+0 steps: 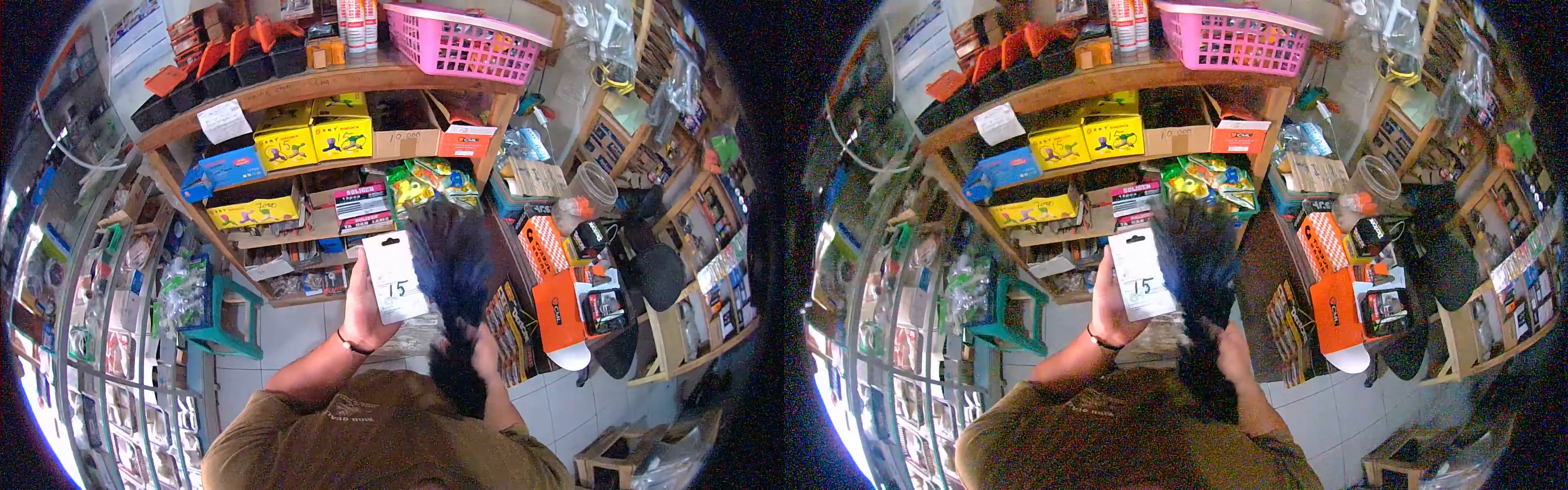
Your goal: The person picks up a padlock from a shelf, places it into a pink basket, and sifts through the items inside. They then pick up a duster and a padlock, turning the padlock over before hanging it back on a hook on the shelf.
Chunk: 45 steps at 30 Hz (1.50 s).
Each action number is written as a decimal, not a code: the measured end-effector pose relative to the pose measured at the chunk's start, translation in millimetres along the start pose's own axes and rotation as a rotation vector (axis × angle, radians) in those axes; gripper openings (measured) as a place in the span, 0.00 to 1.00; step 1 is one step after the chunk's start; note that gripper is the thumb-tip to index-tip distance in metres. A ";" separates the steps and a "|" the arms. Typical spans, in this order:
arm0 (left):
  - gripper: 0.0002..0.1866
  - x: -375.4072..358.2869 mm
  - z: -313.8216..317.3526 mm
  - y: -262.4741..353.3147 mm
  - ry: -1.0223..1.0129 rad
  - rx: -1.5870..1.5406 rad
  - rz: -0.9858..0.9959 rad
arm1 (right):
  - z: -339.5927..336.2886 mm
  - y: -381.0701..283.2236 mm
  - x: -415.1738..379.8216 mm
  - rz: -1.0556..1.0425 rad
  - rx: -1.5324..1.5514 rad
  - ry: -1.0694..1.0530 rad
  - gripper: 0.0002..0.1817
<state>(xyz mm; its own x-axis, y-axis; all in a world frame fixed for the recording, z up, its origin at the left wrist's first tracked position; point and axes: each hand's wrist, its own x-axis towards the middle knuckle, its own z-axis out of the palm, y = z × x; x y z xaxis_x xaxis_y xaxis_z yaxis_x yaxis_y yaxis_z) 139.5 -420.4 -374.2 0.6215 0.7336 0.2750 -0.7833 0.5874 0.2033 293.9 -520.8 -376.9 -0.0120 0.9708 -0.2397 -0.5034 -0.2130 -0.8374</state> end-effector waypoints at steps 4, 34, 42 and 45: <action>0.28 3.0 3.0 -3.7 0.054 0.069 0.008 | 21.4 25.1 -6.7 0.071 -0.279 -0.393 0.26; 0.31 -2.5 8.5 -9.9 0.287 0.120 0.020 | -5.5 23.0 -1.6 0.364 0.038 0.255 0.15; 0.31 -3.7 9.5 -2.4 0.328 0.156 0.038 | -1.8 23.8 -2.0 0.078 0.197 0.057 0.16; 0.30 -2.2 -21.6 -3.7 0.086 0.042 -0.032 | 38.6 29.3 -11.9 -0.152 -0.530 -0.110 0.18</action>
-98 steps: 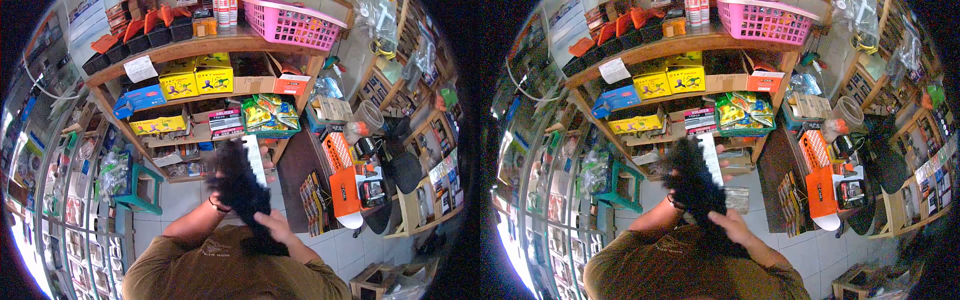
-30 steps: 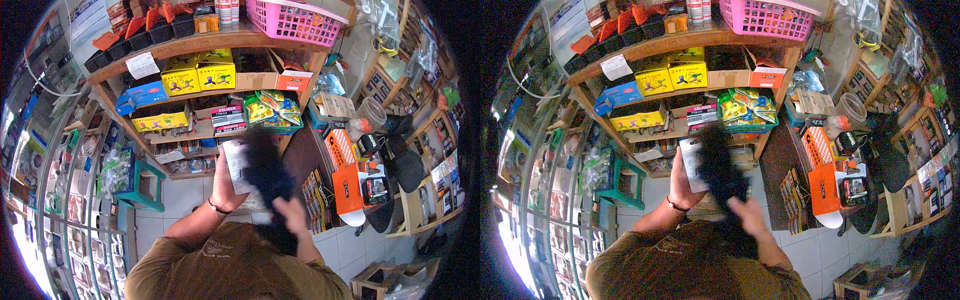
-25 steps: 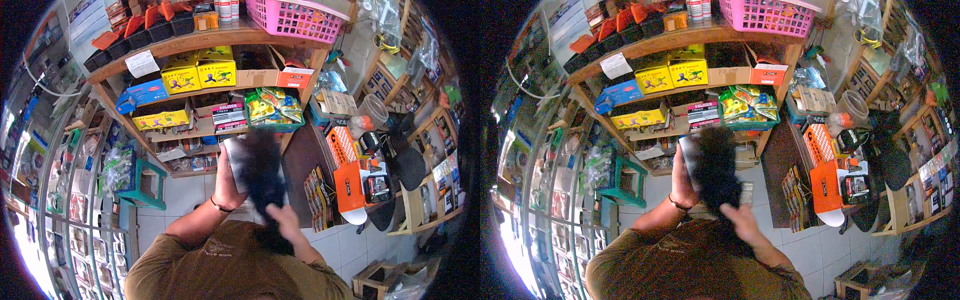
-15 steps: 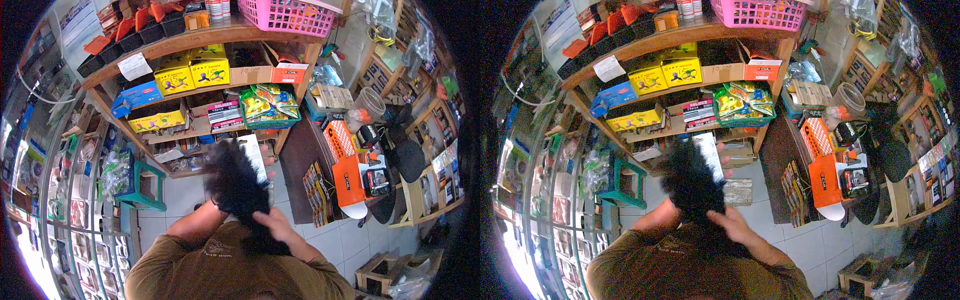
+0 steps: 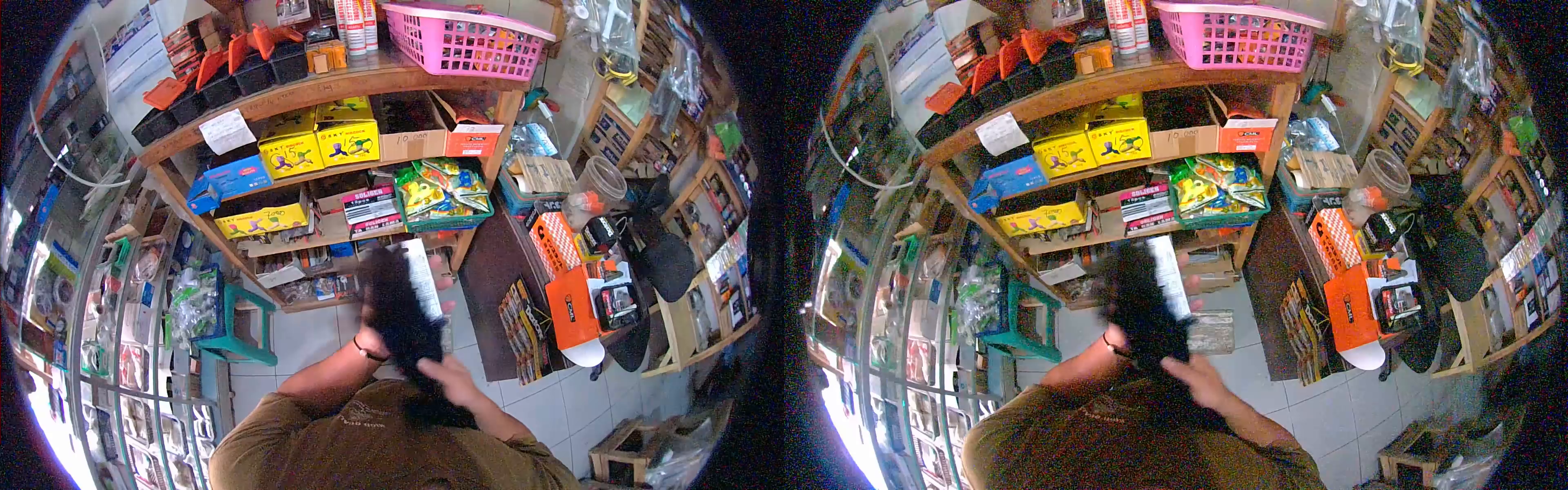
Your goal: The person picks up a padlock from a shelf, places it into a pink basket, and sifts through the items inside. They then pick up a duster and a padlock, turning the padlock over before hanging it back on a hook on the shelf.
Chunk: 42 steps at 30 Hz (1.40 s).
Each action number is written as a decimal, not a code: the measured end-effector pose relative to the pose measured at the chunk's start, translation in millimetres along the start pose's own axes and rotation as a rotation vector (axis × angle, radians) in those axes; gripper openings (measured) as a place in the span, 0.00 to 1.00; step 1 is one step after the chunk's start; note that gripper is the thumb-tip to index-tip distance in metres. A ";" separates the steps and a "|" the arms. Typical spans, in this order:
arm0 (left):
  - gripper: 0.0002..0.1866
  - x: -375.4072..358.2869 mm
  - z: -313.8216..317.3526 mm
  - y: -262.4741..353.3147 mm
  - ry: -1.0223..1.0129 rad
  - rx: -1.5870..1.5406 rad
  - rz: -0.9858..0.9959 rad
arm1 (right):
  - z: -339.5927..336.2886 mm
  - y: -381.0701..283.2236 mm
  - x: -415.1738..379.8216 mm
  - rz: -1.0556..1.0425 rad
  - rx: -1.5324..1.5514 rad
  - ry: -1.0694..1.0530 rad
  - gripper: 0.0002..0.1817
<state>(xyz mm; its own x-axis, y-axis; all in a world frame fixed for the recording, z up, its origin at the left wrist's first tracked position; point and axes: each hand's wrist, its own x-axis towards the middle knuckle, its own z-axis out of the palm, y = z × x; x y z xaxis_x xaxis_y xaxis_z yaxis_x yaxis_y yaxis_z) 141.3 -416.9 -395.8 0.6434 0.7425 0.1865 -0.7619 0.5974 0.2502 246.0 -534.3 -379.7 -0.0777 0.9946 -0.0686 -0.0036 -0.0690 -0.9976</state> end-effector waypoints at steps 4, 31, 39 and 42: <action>0.31 -0.3 33.4 18.8 0.217 0.070 0.028 | -22.3 5.7 14.3 0.217 0.458 -0.003 0.16; 0.32 5.1 -16.4 232.2 -0.204 -0.195 -0.076 | 129.7 -21.4 154.9 0.188 0.433 0.295 0.15; 0.32 9.0 -23.8 256.5 0.046 -0.005 -0.058 | 151.2 -14.9 171.9 0.347 0.371 0.175 0.17; 0.29 7.8 -41.7 262.2 0.003 -0.066 -0.046 | 168.0 -18.1 180.9 0.329 0.193 0.134 0.16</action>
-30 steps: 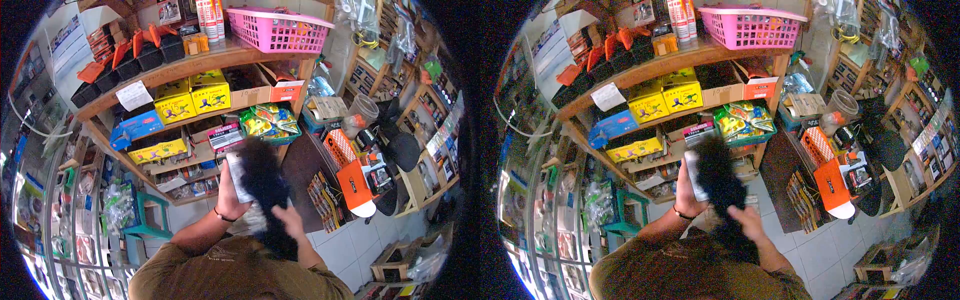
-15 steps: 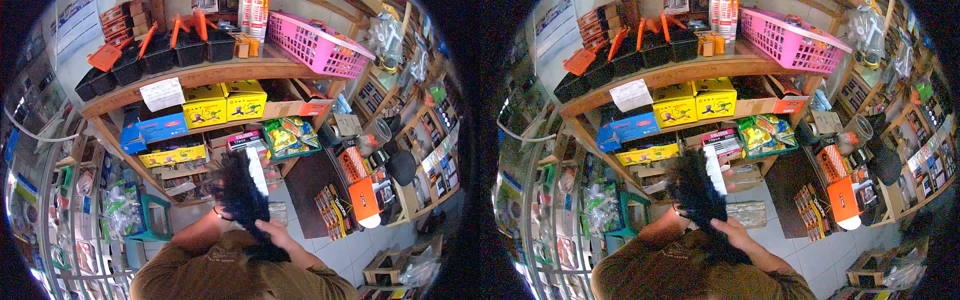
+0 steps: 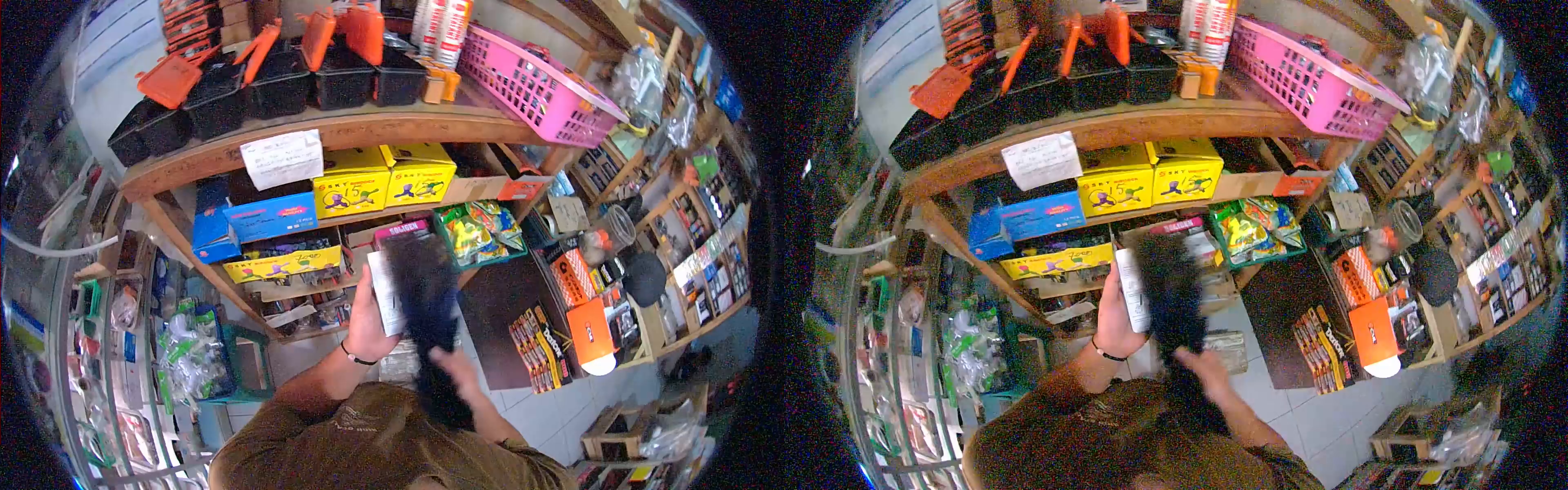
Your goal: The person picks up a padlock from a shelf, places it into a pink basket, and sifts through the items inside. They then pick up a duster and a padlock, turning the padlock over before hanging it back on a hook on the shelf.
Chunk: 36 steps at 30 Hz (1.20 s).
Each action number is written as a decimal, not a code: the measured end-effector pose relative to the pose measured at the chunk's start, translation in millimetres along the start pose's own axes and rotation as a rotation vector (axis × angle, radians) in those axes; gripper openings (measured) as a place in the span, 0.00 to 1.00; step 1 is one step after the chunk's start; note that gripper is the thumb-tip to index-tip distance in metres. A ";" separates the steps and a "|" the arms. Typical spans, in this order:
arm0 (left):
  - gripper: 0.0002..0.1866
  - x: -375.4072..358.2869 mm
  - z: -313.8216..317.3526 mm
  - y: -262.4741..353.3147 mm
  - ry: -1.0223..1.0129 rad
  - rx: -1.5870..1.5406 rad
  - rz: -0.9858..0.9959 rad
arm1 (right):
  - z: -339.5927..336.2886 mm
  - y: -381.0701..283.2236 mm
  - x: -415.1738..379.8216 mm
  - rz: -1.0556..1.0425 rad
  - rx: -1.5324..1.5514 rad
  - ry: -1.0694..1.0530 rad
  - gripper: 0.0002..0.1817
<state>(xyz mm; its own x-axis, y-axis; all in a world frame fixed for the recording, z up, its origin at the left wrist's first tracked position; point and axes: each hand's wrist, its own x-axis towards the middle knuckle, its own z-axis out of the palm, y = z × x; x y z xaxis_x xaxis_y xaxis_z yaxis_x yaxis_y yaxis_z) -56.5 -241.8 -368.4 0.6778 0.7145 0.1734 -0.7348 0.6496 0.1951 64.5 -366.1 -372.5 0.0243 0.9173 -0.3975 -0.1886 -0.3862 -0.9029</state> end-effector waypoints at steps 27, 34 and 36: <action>0.30 28.9 -8.8 -22.5 -0.146 -0.022 0.011 | -27.2 28.2 29.3 -0.373 -0.316 -0.030 0.25; 0.31 18.0 -8.1 -3.7 0.077 0.048 0.112 | -18.1 5.8 26.6 -0.174 -0.053 -0.125 0.18; 0.31 17.4 -6.2 -0.4 0.007 0.046 0.086 | -2.5 1.1 21.1 -0.404 -0.289 -0.166 0.16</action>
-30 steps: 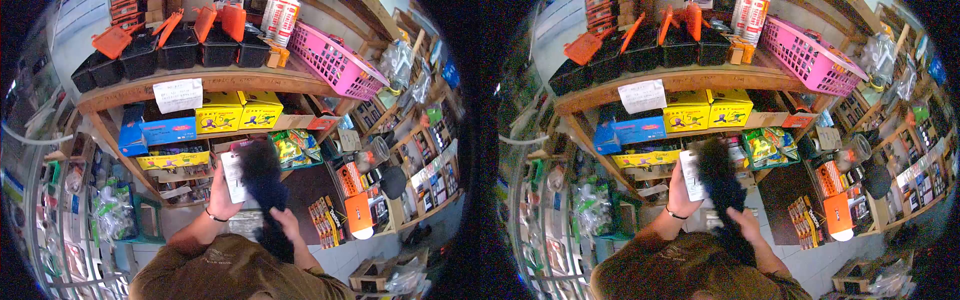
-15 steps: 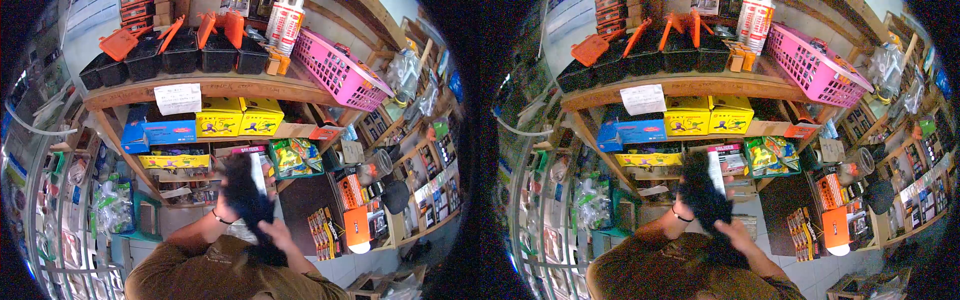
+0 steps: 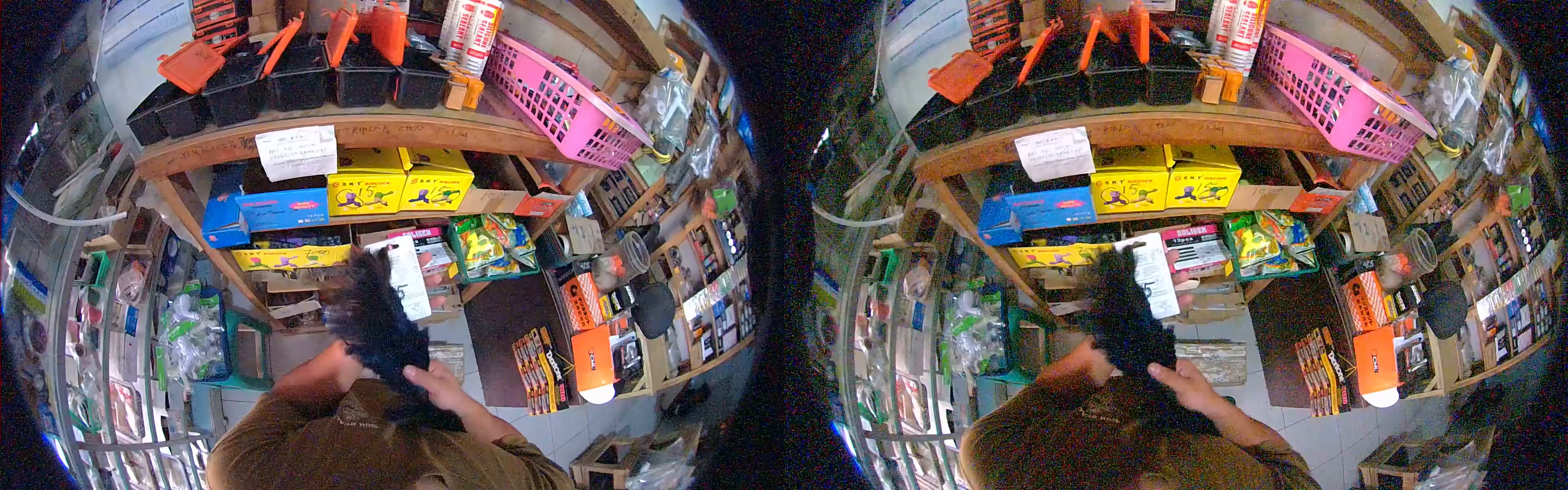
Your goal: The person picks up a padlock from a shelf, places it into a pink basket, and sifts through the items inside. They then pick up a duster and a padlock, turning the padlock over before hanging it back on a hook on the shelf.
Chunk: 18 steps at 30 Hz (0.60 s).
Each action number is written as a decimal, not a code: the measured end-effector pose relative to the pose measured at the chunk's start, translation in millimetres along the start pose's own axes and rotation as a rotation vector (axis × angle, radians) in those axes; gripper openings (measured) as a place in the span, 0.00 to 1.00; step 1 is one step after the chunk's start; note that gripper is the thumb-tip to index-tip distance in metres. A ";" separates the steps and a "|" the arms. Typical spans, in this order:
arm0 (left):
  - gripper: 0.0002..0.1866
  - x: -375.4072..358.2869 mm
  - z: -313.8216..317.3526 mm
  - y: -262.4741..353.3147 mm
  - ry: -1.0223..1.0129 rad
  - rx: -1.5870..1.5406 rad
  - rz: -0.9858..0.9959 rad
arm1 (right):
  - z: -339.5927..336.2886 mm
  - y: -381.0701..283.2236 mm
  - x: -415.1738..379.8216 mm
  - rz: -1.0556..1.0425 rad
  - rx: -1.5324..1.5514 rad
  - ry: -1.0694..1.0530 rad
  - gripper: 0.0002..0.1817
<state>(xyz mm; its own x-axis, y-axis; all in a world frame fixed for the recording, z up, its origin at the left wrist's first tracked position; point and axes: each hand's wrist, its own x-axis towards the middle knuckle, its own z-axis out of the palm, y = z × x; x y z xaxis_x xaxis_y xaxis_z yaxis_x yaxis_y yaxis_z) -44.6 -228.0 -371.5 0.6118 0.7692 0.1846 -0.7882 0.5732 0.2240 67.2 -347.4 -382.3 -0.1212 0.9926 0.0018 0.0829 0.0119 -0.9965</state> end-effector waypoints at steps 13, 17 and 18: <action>0.26 -11.8 3.4 3.9 0.079 -0.005 0.106 | -30.7 -10.3 10.2 0.389 0.241 0.217 0.15; 0.27 -9.2 13.0 -4.1 0.026 -0.073 0.003 | -10.1 -2.8 -5.1 0.207 0.176 -0.067 0.18; 0.27 -9.4 12.2 -5.0 0.068 -0.028 0.054 | -28.5 -9.6 -1.3 0.347 0.114 -0.028 0.18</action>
<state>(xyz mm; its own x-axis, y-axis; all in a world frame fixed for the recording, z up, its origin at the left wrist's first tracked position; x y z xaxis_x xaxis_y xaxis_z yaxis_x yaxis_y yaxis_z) -45.7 -241.6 -362.6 0.5628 0.8162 0.1302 -0.8223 0.5370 0.1881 94.7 -345.4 -370.3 -0.1323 0.9315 -0.3388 0.0136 -0.3401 -0.9403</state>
